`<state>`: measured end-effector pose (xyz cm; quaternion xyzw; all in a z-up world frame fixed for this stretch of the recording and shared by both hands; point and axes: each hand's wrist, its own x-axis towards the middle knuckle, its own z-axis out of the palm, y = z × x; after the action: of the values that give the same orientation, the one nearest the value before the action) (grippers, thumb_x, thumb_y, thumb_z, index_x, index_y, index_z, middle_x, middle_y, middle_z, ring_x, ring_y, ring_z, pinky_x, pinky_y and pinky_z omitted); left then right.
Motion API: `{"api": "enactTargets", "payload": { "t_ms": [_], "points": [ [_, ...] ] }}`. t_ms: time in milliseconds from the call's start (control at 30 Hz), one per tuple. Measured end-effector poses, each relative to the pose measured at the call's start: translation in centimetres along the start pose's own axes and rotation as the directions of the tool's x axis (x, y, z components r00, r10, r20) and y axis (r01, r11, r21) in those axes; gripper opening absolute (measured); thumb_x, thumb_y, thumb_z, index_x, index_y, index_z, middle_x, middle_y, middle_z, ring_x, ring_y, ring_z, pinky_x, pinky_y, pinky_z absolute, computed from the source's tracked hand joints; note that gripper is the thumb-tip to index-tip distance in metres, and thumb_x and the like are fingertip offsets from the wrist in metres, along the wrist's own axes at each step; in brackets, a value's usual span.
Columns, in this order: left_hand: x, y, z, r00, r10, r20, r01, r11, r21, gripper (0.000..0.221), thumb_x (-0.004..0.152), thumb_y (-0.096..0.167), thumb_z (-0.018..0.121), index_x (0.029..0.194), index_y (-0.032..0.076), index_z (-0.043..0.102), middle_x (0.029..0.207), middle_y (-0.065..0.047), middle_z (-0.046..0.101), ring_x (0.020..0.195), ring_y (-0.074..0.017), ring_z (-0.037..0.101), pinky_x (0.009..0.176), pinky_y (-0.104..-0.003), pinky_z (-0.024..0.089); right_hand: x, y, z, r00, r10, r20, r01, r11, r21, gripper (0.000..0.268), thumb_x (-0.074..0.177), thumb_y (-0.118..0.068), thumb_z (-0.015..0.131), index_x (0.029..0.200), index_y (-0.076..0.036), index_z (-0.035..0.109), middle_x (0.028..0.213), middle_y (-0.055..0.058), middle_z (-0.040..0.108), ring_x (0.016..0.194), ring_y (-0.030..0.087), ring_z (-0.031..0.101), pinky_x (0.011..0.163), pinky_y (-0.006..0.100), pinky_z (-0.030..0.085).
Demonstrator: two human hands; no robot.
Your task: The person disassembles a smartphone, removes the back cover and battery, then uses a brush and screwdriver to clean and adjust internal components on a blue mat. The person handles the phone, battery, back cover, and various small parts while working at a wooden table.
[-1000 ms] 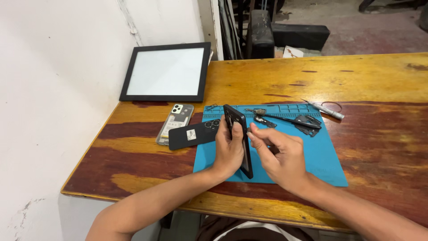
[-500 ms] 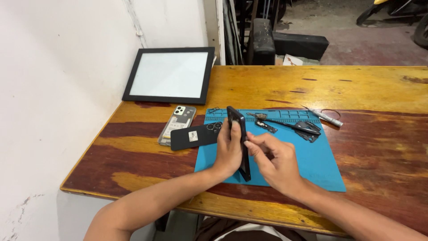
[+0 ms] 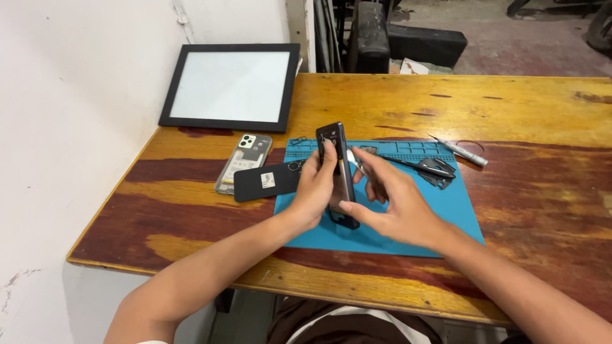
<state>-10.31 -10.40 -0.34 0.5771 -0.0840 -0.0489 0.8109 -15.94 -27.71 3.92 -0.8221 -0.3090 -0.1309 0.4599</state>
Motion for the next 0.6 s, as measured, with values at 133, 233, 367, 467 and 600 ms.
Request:
{"api": "enactTargets", "payload": {
  "t_ms": [133,233,367,467,600],
  "points": [
    [0.5,-0.4,-0.3,0.997,-0.012,0.070,0.018,0.996,-0.082,0.036,0.100,0.038,0.060,0.118,0.008,0.054,0.105,-0.001,0.066,0.097,-0.0092,0.063,0.086,-0.029,0.055,0.7,2.0,-1.1,0.994,0.036,0.107,-0.028,0.996,-0.080,0.099,0.078,-0.030,0.085,0.156,-0.002,0.031,0.123,0.014,0.057,0.090,0.019,0.056,0.077,0.033,0.051],
    [0.8,-1.1,-0.7,0.995,0.060,0.082,-0.058,0.998,-0.028,0.038,0.098,0.031,0.066,0.125,0.007,0.054,0.115,-0.001,0.067,0.106,-0.0082,0.062,0.094,-0.029,0.052,0.9,3.3,-1.8,0.990,-0.027,0.139,0.035,0.998,-0.051,0.096,0.085,-0.031,0.080,0.159,-0.001,0.028,0.145,0.019,0.053,0.117,0.026,0.055,0.100,0.039,0.047],
    [1.3,-1.4,-1.0,0.997,0.069,0.043,-0.070,0.997,0.027,0.036,0.099,0.028,0.067,0.125,0.006,0.056,0.113,-0.002,0.068,0.103,-0.0093,0.062,0.092,-0.030,0.052,1.0,3.2,-3.1,0.970,-0.221,0.103,0.240,0.941,-0.237,0.102,0.077,-0.037,0.083,0.157,-0.001,0.031,0.148,0.026,0.044,0.132,0.039,0.047,0.111,0.049,0.037],
    [1.4,-1.1,-1.2,0.998,0.063,0.026,-0.063,0.998,0.008,0.033,0.099,0.026,0.068,0.121,0.006,0.055,0.110,-0.004,0.069,0.099,-0.0112,0.065,0.087,-0.031,0.056,0.7,1.9,-3.6,0.903,-0.397,0.166,0.430,0.815,-0.388,0.096,0.067,-0.042,0.084,0.146,-0.005,0.044,0.144,0.025,0.046,0.129,0.043,0.048,0.108,0.053,0.035],
    [0.8,0.2,-1.0,0.995,0.098,0.034,-0.096,0.994,-0.060,0.032,0.098,0.023,0.071,0.119,0.006,0.054,0.111,-0.006,0.070,0.098,-0.0119,0.068,0.083,-0.030,0.058,1.1,0.0,-2.8,0.833,-0.476,0.283,0.553,0.684,-0.476,0.066,0.070,-0.040,0.087,0.126,-0.010,0.067,0.134,0.017,0.057,0.120,0.036,0.054,0.097,0.049,0.040]
  ]
}}
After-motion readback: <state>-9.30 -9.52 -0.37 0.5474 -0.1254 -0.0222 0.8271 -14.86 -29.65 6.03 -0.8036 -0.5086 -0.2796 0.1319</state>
